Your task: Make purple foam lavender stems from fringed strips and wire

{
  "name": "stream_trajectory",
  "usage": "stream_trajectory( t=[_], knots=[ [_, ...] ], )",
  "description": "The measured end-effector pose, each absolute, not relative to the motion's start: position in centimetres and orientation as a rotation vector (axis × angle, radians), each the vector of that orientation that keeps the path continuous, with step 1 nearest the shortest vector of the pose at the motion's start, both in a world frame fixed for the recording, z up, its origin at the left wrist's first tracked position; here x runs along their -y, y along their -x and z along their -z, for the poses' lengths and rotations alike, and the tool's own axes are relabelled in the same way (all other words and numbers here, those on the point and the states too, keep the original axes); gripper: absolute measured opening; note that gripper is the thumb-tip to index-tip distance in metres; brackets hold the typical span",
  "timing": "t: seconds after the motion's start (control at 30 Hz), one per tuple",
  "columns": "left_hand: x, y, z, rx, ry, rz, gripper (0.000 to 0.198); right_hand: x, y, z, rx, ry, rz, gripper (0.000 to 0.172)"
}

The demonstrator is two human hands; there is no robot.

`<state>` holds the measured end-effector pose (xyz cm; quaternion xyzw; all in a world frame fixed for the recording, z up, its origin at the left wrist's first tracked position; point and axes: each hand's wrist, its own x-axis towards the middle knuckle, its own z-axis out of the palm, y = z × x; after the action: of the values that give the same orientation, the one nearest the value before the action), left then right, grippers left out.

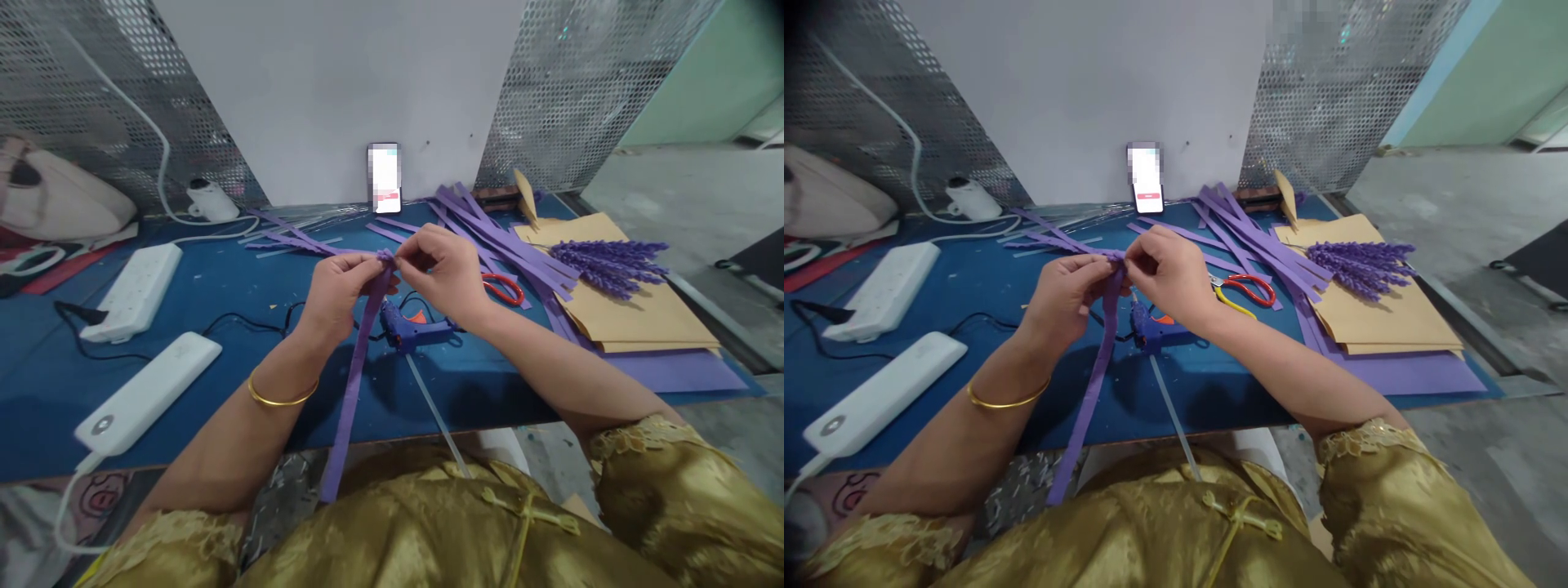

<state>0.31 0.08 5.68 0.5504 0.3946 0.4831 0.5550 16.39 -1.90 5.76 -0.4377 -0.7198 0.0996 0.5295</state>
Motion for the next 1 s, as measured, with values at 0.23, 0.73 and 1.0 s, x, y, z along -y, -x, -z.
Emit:
stream_trajectory(
  t=[0.23, 0.73, 1.0],
  knots=[
    [0.0, -0.5, -5.8, -0.999, -1.376, -1.179, 0.018, 1.9, -16.2, -5.3, 1.758, 1.075, -0.213, 0.015],
    [0.6, -0.6, -6.2, -1.098, -1.619, -1.217, 0.022, 1.0, -16.9, -6.6, 1.334, 1.054, -1.123, 0.011],
    [0.4, -0.7, -5.6, -1.074, -1.727, -1.229, 0.017, 0.6, -17.0, -6.3, 1.286, 1.095, -1.219, 0.009]
  ],
)
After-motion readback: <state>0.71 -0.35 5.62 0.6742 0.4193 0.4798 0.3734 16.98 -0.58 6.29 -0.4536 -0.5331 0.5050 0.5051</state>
